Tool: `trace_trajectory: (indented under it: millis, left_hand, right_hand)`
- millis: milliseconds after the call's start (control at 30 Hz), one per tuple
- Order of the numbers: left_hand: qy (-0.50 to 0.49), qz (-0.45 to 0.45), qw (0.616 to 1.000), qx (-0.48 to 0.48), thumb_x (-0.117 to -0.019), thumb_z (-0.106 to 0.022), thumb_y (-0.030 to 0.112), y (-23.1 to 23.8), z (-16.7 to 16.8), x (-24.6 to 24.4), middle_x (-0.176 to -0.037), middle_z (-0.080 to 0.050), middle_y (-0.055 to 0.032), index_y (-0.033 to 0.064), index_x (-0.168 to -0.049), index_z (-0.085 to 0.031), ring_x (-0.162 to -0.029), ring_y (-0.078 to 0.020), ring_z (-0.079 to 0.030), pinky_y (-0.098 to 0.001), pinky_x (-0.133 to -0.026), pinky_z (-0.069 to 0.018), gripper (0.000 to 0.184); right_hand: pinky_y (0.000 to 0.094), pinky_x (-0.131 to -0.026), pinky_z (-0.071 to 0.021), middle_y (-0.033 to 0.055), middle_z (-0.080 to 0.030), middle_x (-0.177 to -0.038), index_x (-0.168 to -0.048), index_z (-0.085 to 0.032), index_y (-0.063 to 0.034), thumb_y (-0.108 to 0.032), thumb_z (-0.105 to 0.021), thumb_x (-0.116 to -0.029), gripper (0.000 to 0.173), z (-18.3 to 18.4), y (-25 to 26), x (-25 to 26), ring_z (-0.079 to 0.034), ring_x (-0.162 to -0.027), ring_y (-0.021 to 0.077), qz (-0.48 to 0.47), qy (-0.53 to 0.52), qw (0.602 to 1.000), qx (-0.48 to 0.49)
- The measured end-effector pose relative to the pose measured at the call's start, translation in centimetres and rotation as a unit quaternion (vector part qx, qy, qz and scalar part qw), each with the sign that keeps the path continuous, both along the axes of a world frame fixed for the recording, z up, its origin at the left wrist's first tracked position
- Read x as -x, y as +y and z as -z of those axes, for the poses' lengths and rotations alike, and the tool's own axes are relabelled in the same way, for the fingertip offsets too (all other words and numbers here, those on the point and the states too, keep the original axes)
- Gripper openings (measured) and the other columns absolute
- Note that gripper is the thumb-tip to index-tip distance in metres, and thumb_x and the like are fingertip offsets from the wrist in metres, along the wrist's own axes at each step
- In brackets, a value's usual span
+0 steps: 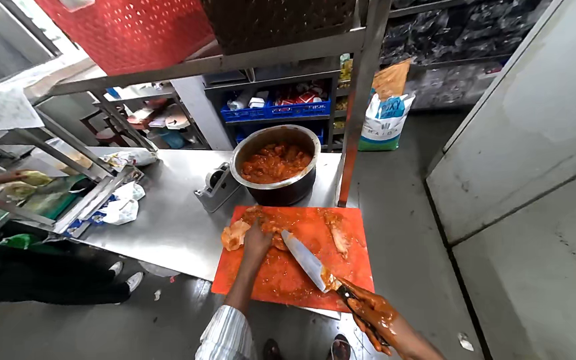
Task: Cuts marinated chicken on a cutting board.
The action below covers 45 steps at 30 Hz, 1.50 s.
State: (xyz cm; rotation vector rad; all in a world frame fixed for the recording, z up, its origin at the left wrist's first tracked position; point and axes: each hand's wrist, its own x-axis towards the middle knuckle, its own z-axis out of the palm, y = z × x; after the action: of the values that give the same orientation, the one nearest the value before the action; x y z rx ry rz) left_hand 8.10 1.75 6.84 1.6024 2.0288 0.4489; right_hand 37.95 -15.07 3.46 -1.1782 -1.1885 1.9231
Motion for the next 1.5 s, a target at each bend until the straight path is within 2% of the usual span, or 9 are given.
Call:
trace_trajectory:
  millis: [433, 600, 733, 833, 900, 1033, 1267, 1400, 1500]
  left_hand:
    - [-0.053, 0.024, 0.998, -0.018, -0.0921, -0.072, 0.004, -3.7, 1.0, 3.9, -0.121, -0.069, -0.0234, 0.0047, -0.134, -0.060, -0.110, -0.0392, -0.068, -0.0589, -0.096, -0.0538, 0.043]
    - [-0.034, 0.038, 0.999, -0.006, -0.0905, -0.072, 0.002, -4.0, 1.1, 3.8, -0.122, -0.067, -0.0262, 0.0020, -0.134, -0.061, -0.114, -0.0431, -0.066, -0.0620, -0.099, -0.0519, 0.044]
    - [-0.022, 0.027, 0.999, -0.005, -0.0892, -0.071, 0.002, -4.0, 0.8, 4.6, -0.118, -0.069, -0.0261, 0.0031, -0.131, -0.063, -0.109, -0.0434, -0.067, -0.0627, -0.094, -0.0533, 0.043]
    - [-0.003, 0.040, 0.999, 0.001, -0.0876, -0.072, 0.000, -4.6, 0.7, 4.3, -0.119, -0.067, -0.0288, 0.0010, -0.133, -0.062, -0.109, -0.0464, -0.067, -0.0649, -0.093, -0.0527, 0.046]
    - [0.007, 0.041, 0.999, -0.006, -0.0865, -0.073, 0.000, -4.6, 0.0, 4.8, -0.120, -0.067, -0.0302, 0.0011, -0.133, -0.061, -0.110, -0.0487, -0.066, -0.0670, -0.093, -0.0519, 0.048]
    - [0.001, 0.056, 0.998, -0.002, -0.0879, -0.073, 0.003, -3.7, 0.4, 5.8, -0.121, -0.067, -0.0280, 0.0003, -0.130, -0.063, -0.112, -0.0454, -0.066, -0.0648, -0.095, -0.0520, 0.043]
    - [-0.051, 0.093, 0.994, 0.017, -0.0910, -0.070, 0.002, -4.0, -2.2, 2.0, -0.125, -0.066, -0.0280, 0.0013, -0.136, -0.060, -0.112, -0.0455, -0.065, -0.0640, -0.094, -0.0523, 0.046]
    - [-0.147, 0.083, 0.986, 0.001, -0.0926, -0.070, -0.001, -3.1, -3.9, -1.7, -0.133, -0.062, -0.0271, -0.0025, -0.132, -0.060, -0.119, -0.0423, -0.062, -0.0591, -0.099, -0.0505, 0.040]
    - [-0.211, 0.057, 0.976, -0.006, -0.0911, -0.071, -0.001, -1.3, -1.4, -4.0, -0.129, -0.064, -0.0238, -0.0022, -0.133, -0.059, -0.118, -0.0344, -0.064, -0.0523, -0.101, -0.0520, 0.044]
  right_hand:
    - [0.0300, -0.040, -0.0445, 0.0022, -0.055, -0.070, -0.158, -0.040, -0.0232, -0.030, -0.047, -0.1071, 0.052, 0.0, 2.6, 6.0, -0.047, -0.043, 0.0129, -0.074, -0.068, 0.995, -0.020]
    - [0.0381, -0.059, -0.0535, 0.0121, -0.066, -0.106, -0.158, -0.040, -0.0240, -0.036, -0.044, -0.1084, 0.051, 0.5, 5.6, 10.7, -0.061, -0.065, 0.0185, -0.110, -0.206, 0.965, -0.120]
    - [0.0450, -0.066, -0.0556, 0.0155, -0.068, -0.103, -0.159, -0.039, -0.0230, -0.035, -0.044, -0.1082, 0.052, -1.0, 4.0, 11.4, -0.065, -0.070, 0.0251, -0.134, -0.257, 0.945, -0.151]
    - [0.0471, -0.081, -0.0555, 0.0172, -0.068, -0.116, -0.158, -0.040, -0.0203, -0.034, -0.042, -0.1084, 0.051, -1.0, 5.8, 13.6, -0.068, -0.088, 0.0274, -0.139, -0.258, 0.943, -0.159]
    - [0.0442, -0.077, -0.0556, 0.0164, -0.067, -0.114, -0.158, -0.041, -0.0194, -0.033, -0.042, -0.1086, 0.051, -1.1, 6.2, 13.8, -0.067, -0.084, 0.0251, -0.145, -0.245, 0.946, -0.158]
    - [0.0350, -0.051, -0.0492, 0.0090, -0.063, -0.093, -0.159, -0.039, -0.0262, -0.037, -0.046, -0.1080, 0.052, -1.2, 5.4, 11.0, -0.054, -0.056, 0.0164, -0.157, -0.176, 0.970, -0.066]
    - [0.0207, -0.041, -0.0387, -0.0020, -0.053, -0.071, -0.150, -0.048, -0.0194, -0.028, -0.047, -0.1070, 0.044, 1.5, 7.3, 8.8, -0.045, -0.047, 0.0057, -0.069, 0.045, 0.994, 0.072]
    - [0.0212, -0.041, -0.0405, -0.0009, -0.056, -0.071, -0.150, -0.050, -0.0201, -0.024, -0.047, -0.1074, 0.043, -1.8, 6.4, 3.4, -0.046, -0.046, 0.0062, -0.034, -0.035, 0.999, 0.020]
    - [0.0274, -0.047, -0.0440, 0.0038, -0.062, -0.083, -0.148, -0.054, -0.0234, -0.026, -0.052, -0.1072, 0.041, -4.1, 6.8, 1.2, -0.050, -0.053, 0.0099, -0.018, -0.193, 0.979, -0.065]
